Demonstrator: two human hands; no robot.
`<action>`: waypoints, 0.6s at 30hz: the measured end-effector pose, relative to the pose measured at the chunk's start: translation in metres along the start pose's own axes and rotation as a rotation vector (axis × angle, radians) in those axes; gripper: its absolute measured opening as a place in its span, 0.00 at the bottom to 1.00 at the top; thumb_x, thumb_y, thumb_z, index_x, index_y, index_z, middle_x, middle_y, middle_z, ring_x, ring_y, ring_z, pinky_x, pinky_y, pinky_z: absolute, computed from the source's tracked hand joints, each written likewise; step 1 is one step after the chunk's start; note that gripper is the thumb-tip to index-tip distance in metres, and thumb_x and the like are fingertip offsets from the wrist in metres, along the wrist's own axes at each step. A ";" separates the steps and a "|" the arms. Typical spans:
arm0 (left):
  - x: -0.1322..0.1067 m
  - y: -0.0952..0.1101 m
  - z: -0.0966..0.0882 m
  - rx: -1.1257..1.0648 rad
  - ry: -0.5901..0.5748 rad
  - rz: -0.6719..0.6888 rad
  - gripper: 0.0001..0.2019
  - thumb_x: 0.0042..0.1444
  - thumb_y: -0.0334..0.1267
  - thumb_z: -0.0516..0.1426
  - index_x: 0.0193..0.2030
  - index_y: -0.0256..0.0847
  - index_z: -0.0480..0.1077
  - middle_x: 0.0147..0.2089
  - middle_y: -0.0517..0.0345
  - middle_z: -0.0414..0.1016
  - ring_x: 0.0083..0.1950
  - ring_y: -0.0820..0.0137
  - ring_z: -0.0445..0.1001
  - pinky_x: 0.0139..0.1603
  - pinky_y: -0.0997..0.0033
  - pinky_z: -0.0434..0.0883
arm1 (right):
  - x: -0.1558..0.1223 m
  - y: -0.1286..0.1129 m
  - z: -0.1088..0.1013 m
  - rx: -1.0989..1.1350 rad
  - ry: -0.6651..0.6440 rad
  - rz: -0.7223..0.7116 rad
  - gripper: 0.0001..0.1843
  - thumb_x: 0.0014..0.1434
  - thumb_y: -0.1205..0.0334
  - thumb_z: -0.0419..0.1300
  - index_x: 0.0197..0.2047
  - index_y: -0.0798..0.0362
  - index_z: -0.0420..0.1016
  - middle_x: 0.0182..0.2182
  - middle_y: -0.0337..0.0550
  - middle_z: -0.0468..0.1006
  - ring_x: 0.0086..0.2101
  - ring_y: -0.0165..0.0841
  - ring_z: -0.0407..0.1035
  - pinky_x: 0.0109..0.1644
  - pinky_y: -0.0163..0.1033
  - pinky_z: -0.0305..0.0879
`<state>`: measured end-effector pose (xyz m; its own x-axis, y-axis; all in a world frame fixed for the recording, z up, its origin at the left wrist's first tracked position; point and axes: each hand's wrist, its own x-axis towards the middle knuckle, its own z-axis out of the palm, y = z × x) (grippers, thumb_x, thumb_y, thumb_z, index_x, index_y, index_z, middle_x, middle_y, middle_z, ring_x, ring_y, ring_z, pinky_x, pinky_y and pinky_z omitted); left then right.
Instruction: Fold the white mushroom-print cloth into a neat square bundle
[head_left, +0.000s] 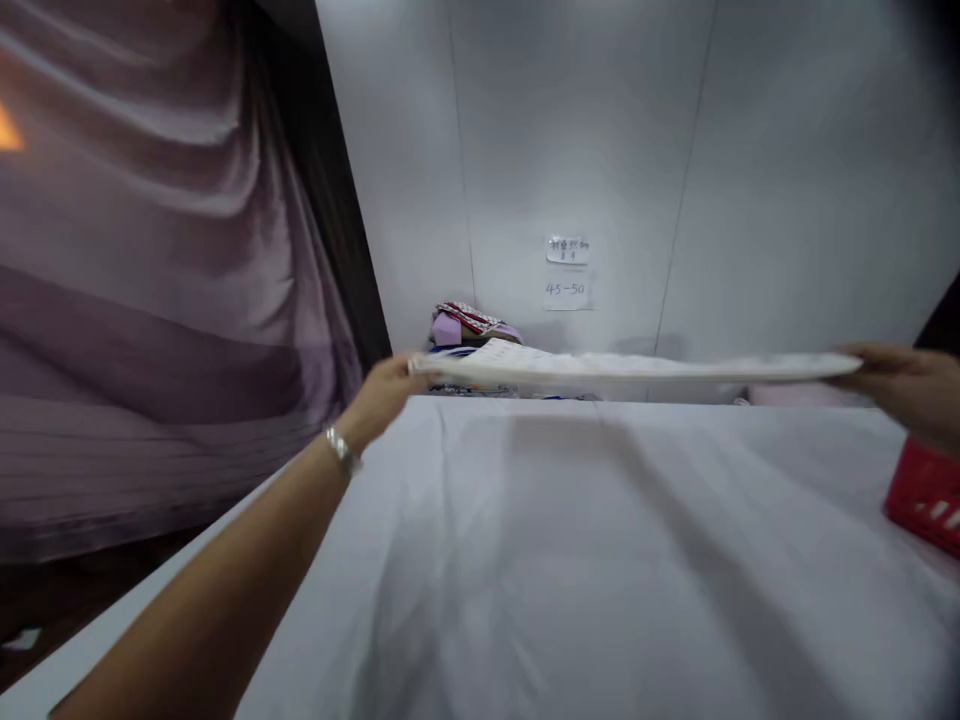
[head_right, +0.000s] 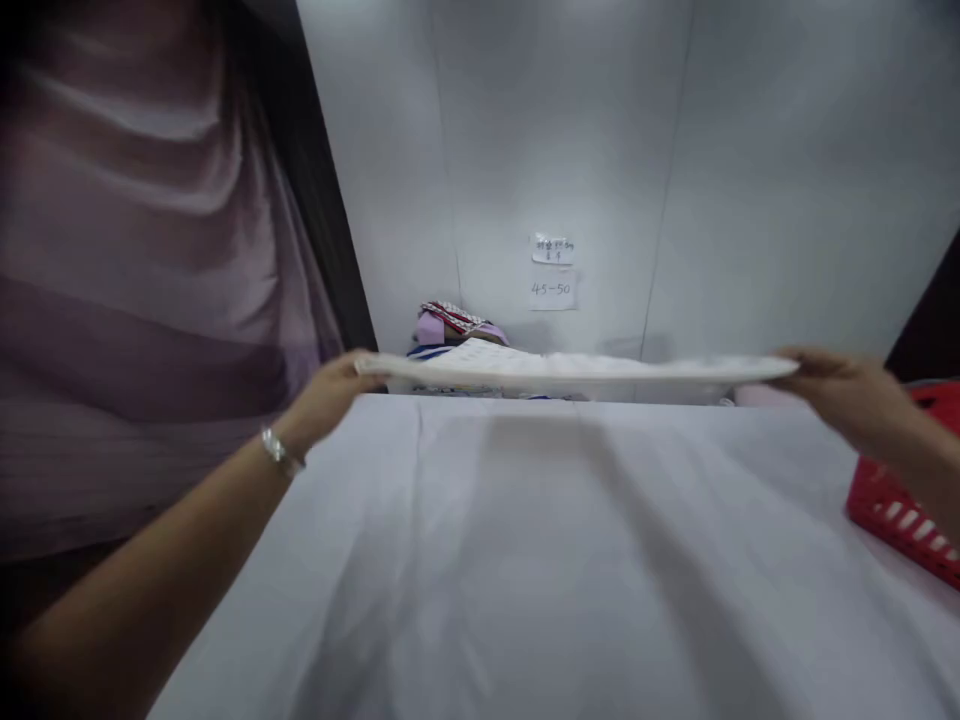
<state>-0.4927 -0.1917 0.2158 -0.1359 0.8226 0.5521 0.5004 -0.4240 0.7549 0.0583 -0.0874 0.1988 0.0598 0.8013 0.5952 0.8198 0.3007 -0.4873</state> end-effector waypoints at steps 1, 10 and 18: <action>-0.029 -0.017 0.006 0.085 -0.099 -0.074 0.13 0.44 0.45 0.61 0.31 0.37 0.71 0.31 0.60 0.73 0.34 0.71 0.68 0.38 0.72 0.65 | -0.022 0.016 0.015 0.108 -0.091 0.023 0.22 0.49 0.42 0.55 0.38 0.50 0.74 0.33 0.48 0.79 0.34 0.40 0.72 0.39 0.44 0.69; -0.224 -0.071 0.041 0.063 -0.555 -0.519 0.14 0.53 0.48 0.53 0.35 0.39 0.72 0.38 0.56 0.74 0.41 0.65 0.69 0.44 0.69 0.66 | -0.241 0.107 0.075 0.298 -0.656 0.247 0.14 0.39 0.51 0.59 0.32 0.23 0.75 0.38 0.29 0.78 0.43 0.47 0.70 0.47 0.46 0.67; -0.237 -0.050 0.025 -0.034 -0.613 -0.687 0.12 0.50 0.48 0.56 0.33 0.43 0.72 0.32 0.60 0.73 0.36 0.67 0.68 0.39 0.70 0.65 | -0.273 0.123 0.044 0.274 -0.812 0.340 0.09 0.38 0.41 0.59 0.27 0.16 0.72 0.33 0.33 0.79 0.40 0.46 0.71 0.45 0.43 0.66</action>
<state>-0.4637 -0.3559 0.0382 0.0880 0.9503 -0.2988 0.4509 0.2294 0.8626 0.1174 -0.2468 -0.0517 -0.2299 0.9549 -0.1880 0.6617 0.0118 -0.7497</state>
